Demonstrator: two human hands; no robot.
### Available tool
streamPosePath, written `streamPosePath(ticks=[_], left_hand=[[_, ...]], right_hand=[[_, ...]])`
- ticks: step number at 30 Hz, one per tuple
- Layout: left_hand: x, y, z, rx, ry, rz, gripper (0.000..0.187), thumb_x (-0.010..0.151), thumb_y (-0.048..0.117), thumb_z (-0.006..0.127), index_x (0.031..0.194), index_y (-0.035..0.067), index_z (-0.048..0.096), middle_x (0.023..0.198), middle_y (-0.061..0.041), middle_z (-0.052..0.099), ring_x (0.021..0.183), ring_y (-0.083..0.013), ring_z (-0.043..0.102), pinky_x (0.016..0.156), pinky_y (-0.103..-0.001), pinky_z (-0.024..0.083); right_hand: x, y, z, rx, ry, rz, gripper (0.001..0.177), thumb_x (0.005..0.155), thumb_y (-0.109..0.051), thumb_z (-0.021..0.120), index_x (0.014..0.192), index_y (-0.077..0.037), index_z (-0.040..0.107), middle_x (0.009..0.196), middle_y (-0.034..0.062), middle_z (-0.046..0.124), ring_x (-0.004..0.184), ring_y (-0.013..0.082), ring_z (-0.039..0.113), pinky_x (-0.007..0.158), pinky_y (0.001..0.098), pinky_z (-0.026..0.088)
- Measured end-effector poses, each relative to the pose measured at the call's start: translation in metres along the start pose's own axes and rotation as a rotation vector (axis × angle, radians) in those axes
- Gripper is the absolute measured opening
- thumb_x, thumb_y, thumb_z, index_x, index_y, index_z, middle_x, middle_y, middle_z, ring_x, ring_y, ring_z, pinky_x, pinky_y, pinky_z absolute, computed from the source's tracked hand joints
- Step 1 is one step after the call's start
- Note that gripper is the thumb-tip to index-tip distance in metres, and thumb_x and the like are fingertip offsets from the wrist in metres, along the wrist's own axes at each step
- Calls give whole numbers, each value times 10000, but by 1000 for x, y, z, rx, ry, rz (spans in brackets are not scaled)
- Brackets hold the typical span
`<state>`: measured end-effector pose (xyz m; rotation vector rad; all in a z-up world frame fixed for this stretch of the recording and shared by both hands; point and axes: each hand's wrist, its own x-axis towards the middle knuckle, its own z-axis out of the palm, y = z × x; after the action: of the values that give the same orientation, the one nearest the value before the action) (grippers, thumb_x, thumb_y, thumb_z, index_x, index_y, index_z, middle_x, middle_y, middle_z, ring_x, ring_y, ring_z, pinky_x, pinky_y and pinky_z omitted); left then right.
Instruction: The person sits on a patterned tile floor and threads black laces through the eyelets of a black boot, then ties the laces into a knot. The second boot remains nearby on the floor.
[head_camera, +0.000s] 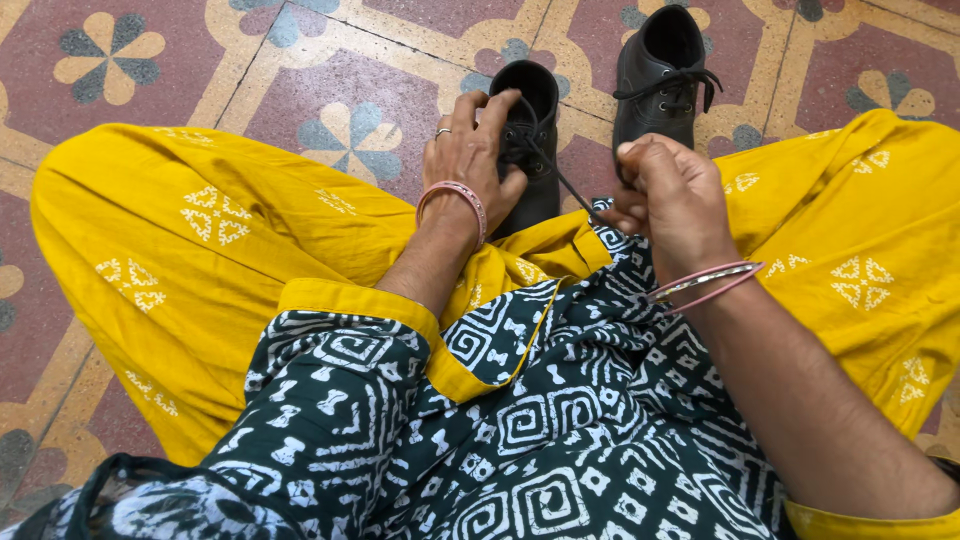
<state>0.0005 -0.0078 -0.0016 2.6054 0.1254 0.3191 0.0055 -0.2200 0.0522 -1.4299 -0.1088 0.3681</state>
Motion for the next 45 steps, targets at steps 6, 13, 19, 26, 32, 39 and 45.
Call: streamPosePath(ticks=[6,13,19,26,32,39,45], left_hand=[[-2,2,6,-91,72,45,398,915,225,591,1304,281,655,1449,-107,498,1262,-335,538,1015,-496,441],[10,0,9,-204,47,-33,345,998,399,479,1069,284,796,1480,-113,495,1357,-347,439,1105,-521,330],[23,12,9,-44,-13,-7,388,779,521,734,1016,220,796,1368,-96,532,1328,-310,417,1093,-506,272],[29,26,12,-44,42,-101,151,793,305,795,929,240,813,1204,-4,656,1204,-244,564,1073,-452,362],[16,9,9,-422,236,-5,162,869,242,781,924,90,786,958,-87,758,923,-236,725,864,-375,572],[-19,-12,8,-1233,108,-165,173,1007,142,612,1063,-21,600,836,-145,776,747,-178,778,733,-286,634],[-40,-11,6,-1283,97,-259,181,1007,145,638,1053,-27,605,799,-126,746,708,-180,742,706,-296,613]], right_hand=[[-13,-2,17,-318,-62,74,207,943,-262,711,801,-134,631,623,-81,529,500,34,478,480,232,496],[-30,7,47,-454,-303,67,236,958,-258,723,861,-58,646,672,-55,589,563,0,440,485,199,343],[-39,15,51,-405,-377,51,212,937,-204,735,840,-38,644,726,-67,633,623,-13,522,541,174,431],[-41,19,38,-386,-411,45,166,936,-191,723,930,-35,666,773,-49,651,658,4,575,577,177,481],[-36,25,20,-399,-304,17,164,966,-201,666,988,-38,674,807,-14,708,712,47,654,651,211,547],[-5,37,1,-441,-96,-115,187,1032,-157,575,1002,-39,716,867,-10,735,806,59,687,742,230,567],[28,40,6,-775,63,-280,249,944,-109,635,1185,-85,694,971,63,664,796,170,658,732,320,546]])
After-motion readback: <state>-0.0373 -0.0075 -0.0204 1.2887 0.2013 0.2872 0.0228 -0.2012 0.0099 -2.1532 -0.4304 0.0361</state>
